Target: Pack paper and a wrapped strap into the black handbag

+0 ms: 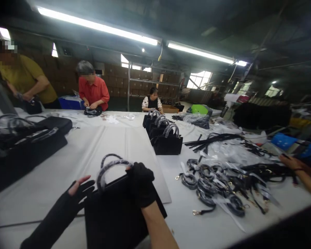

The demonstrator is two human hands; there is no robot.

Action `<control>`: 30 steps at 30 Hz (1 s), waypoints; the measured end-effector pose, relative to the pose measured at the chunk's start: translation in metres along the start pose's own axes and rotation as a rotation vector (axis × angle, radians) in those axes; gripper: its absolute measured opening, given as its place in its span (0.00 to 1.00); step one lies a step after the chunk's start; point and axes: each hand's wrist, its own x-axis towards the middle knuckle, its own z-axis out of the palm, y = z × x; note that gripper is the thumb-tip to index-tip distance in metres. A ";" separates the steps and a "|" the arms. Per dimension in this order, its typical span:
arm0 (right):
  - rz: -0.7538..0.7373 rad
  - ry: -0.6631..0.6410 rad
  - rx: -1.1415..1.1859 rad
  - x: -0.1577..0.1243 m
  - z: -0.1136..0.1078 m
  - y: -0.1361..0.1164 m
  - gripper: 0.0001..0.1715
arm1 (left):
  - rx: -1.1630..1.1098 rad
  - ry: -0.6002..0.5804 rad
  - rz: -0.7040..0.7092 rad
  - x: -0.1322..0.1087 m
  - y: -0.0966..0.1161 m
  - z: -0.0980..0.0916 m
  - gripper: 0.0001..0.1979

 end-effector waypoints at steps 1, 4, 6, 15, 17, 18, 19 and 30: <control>-0.029 -0.009 -0.001 -0.008 0.006 -0.017 0.27 | 0.110 0.070 0.028 -0.024 0.005 -0.006 0.37; -0.102 -0.006 -0.028 -0.024 0.002 -0.061 0.23 | 0.410 0.215 0.179 -0.077 0.022 -0.012 0.30; -0.118 -0.026 0.004 -0.036 -0.012 -0.080 0.19 | 0.500 0.270 0.244 -0.101 0.036 -0.012 0.27; -0.080 -0.276 0.355 -0.162 -0.032 -0.105 0.18 | 0.680 0.158 0.332 -0.116 0.032 -0.049 0.19; -0.082 -0.316 0.462 -0.179 -0.042 -0.097 0.26 | 0.724 0.111 0.389 -0.115 0.029 -0.054 0.17; -0.056 -0.290 0.493 -0.182 -0.050 -0.090 0.27 | 0.778 0.118 0.446 -0.117 0.031 -0.055 0.17; 0.002 -0.237 0.502 -0.180 -0.057 -0.082 0.26 | 0.844 0.157 0.516 -0.121 0.036 -0.054 0.16; 0.523 -0.329 0.734 -0.164 -0.042 -0.065 0.31 | 0.594 -0.431 0.324 -0.149 0.101 -0.010 0.17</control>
